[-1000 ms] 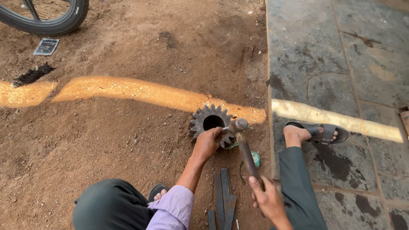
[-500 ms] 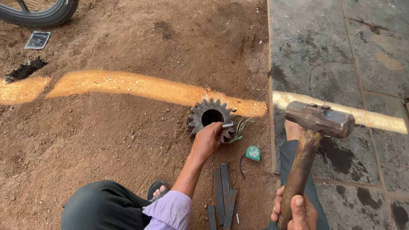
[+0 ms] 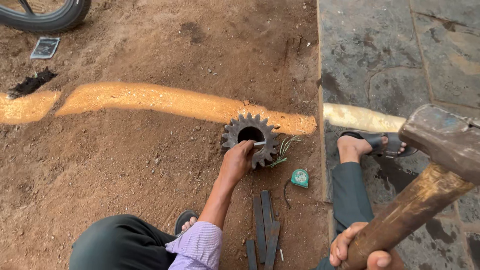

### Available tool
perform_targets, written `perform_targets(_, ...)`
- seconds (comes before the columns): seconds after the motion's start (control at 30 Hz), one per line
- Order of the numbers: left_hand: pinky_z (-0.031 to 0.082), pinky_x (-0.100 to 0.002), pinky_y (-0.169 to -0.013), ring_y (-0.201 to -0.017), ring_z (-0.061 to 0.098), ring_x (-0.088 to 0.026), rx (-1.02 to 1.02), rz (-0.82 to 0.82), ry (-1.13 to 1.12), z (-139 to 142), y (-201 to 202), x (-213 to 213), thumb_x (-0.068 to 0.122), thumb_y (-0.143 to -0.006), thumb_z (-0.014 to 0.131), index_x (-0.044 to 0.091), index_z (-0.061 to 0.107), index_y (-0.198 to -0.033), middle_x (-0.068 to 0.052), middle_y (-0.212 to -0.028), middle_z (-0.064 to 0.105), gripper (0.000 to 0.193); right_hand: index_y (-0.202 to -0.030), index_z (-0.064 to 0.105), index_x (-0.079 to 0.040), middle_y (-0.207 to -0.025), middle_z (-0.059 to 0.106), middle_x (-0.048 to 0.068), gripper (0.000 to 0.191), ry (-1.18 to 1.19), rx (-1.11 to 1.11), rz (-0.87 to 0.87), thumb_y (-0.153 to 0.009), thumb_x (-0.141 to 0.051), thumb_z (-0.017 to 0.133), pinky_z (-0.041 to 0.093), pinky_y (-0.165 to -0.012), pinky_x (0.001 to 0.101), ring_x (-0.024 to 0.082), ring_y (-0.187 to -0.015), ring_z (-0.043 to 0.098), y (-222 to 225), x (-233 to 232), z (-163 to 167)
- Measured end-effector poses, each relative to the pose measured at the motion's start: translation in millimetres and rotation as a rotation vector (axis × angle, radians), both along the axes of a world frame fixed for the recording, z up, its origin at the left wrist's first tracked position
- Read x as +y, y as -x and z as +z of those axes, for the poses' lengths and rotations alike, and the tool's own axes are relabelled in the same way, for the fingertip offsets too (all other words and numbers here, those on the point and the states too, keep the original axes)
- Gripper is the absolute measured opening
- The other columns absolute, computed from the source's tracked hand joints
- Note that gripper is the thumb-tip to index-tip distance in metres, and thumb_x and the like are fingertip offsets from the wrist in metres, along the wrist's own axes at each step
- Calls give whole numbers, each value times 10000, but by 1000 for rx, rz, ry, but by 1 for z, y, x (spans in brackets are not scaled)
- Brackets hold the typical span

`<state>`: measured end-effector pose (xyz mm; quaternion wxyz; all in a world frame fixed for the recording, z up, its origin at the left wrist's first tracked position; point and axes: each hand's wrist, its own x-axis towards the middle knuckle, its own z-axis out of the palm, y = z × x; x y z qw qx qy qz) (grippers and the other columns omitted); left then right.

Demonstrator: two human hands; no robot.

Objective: The person uses a hammer and metal bar to repeatedly strike a large gear lying on the ground. The person adjusts the bar and gear position between strikes.

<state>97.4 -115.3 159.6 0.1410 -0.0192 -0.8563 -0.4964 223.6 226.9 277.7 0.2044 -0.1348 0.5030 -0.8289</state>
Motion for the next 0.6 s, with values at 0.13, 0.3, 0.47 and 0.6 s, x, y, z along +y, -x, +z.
perform_targets(0.13,518,-483,-691,-857,668,-386,-30,-1,4,0,0,1,135,-957,673,54,651,-995,-147,-934,673,92,-1181,583,78,-701,612,156,653,-296,100,-432,-958,-533,643,558,-539,392,244,-595,632,-10,-43,-20)
perform_targets(0.3,544,-448,-700,-811,690,-331,-101,-35,32,-1,1,5,141,-971,639,77,673,-1023,-120,-925,689,89,-1059,640,29,-643,568,72,563,-1078,-352,-102,-943,-512,541,472,-460,316,184,-489,568,21,-105,-33)
perform_targets(0.47,551,-456,-717,-857,699,-340,11,16,16,-10,-7,0,124,-967,661,48,680,-1044,-138,-950,709,111,-1036,628,20,-599,561,76,573,-853,-365,-321,-940,-536,525,460,-423,315,163,-460,548,7,-95,-8)
perform_targets(0.6,569,-444,-724,-833,709,-315,6,38,6,-15,-9,-1,138,-946,667,55,686,-1057,-125,-951,717,140,-1037,606,16,-558,551,83,572,-811,-141,-408,-923,-540,534,469,-413,298,148,-448,563,1,-95,-1)
